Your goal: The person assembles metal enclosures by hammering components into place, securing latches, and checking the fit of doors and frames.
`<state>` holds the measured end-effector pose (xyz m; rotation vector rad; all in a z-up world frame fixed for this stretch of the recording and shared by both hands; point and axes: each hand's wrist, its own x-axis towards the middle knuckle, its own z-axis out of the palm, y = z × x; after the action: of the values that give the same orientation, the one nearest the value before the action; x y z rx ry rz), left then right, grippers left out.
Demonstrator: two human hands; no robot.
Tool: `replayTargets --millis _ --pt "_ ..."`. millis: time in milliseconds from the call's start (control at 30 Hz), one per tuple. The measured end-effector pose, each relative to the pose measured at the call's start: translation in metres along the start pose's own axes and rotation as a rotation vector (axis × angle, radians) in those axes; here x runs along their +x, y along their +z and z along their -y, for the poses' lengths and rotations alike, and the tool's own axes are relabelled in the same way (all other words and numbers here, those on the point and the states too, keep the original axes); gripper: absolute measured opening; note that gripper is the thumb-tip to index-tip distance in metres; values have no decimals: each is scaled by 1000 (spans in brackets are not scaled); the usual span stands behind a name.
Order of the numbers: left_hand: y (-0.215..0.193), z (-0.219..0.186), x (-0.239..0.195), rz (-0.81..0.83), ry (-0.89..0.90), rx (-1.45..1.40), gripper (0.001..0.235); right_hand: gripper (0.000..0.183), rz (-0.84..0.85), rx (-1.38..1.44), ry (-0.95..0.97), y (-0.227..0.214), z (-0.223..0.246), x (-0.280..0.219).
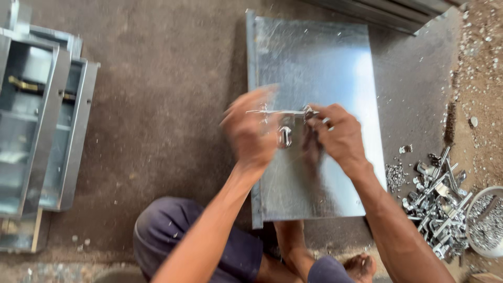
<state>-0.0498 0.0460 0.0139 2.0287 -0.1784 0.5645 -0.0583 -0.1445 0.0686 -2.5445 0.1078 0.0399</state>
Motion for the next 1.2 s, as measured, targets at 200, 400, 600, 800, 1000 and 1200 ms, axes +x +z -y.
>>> replayTargets --millis 200,400,600,800,1000,1200 --pt "-32 16 -29 534 -952 -930 83 27 29 -170 -1 -1 -6 3" --pt "-53 -63 -13 535 -900 -1118 109 36 67 281 297 -48 -11 -6" --pt "-68 -185 1 630 -385 -1173 113 33 -336 483 187 -174 -14 -78" --pt "-50 -256 -3 674 263 -780 79 30 -457 845 278 -119 -64 -92" --pt "-45 -249 -3 569 620 -178 54 28 -121 1574 499 23 -18 -117" --pt "-41 -150 -33 603 778 331 47 27 -84 2013 673 91 20 -142"
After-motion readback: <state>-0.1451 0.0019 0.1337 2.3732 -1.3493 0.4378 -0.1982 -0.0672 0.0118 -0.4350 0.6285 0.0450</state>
